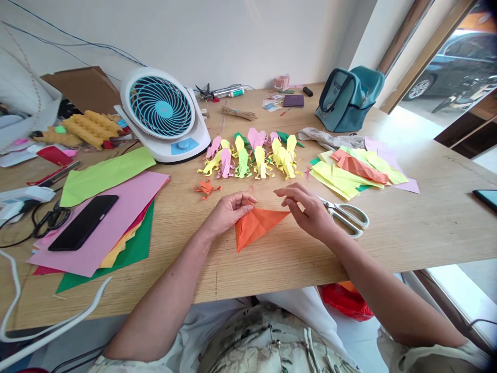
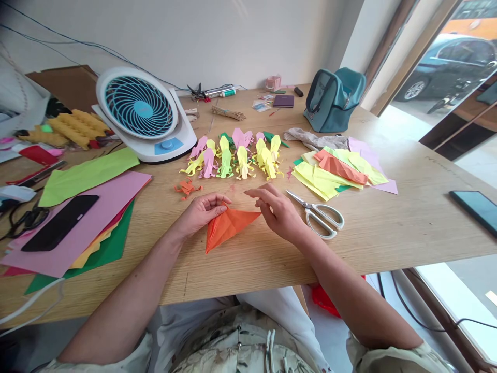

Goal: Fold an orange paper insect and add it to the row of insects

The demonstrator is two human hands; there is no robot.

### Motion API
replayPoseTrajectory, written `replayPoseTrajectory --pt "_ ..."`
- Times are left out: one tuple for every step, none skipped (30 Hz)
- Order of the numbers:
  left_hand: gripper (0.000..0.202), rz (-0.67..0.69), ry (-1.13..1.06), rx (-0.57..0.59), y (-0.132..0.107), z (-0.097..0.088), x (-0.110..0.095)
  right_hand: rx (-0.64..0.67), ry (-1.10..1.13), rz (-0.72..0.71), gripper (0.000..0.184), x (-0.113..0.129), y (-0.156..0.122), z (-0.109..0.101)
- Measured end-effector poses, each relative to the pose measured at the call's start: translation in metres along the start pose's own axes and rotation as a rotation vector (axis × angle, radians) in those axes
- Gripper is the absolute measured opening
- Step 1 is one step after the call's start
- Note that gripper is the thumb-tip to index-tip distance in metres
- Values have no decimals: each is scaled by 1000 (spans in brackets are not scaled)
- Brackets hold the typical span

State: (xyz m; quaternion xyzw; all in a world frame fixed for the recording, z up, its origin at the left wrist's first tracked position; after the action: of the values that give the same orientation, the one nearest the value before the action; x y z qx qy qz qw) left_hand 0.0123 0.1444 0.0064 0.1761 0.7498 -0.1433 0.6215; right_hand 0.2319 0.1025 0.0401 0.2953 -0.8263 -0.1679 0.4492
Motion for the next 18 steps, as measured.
replayPoseTrajectory --pt "29 -3 8 3 0 -2 0 59 -11 -28 30 -1 1 -1" --pt "30 -5 11 9 0 -3 -1 119 -5 -45 31 -2 1 -1" --pt "30 -7 10 17 0 -4 -2 169 14 -51 33 -4 1 -2" --pt "31 -10 10 28 1 -5 -2 197 36 -51 35 -6 2 -3" --pt "31 -12 14 41 0 -6 -3 203 37 -54 37 -8 2 -4" --pt "30 -12 19 56 0 -6 -4 200 14 -69 38 -8 2 -5" --pt "30 -13 27 77 0 -5 -4 201 -20 -96 40 -8 2 -4" --pt "29 -13 38 104 -1 -3 -4 216 -60 -132 43 -6 1 -2" --pt "28 -11 53 133 -1 0 -3 249 -95 -174 46 -4 -1 2" --pt "27 -7 73 160 -2 2 -3 295 -121 -218 47 -1 -3 7" --pt "26 -1 103 177 -3 5 -2 343 -141 -258 47 2 -5 12" --pt "24 7 150 181 -3 8 -1 384 -165 -295 45 5 -8 17" --pt "22 19 212 175 -4 10 0 421 -192 -331 43 8 -11 22" --pt "19 33 283 163 -4 13 1 453 -223 -362 40 10 -13 25" --pt "17 49 355 148 -5 15 1 482 -254 -386 38 12 -16 28" --pt "15 74 422 131 -5 18 2 509 -284 -402 35 13 -18 30" --pt "15 112 482 112 -5 21 2 532 -310 -411 34 13 -19 32" --pt "15 165 538 85 -6 25 1 549 -330 -416 34 13 -21 33"
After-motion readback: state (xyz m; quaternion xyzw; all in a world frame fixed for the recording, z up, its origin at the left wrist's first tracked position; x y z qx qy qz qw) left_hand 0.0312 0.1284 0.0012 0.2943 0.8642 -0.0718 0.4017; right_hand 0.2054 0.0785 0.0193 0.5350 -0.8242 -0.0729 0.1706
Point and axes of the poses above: each hand's wrist, its own y-axis towards the middle knuckle, its own z-axis out of the palm, x = y × z, the point moved 4 cm from there along y, towards the middle knuckle
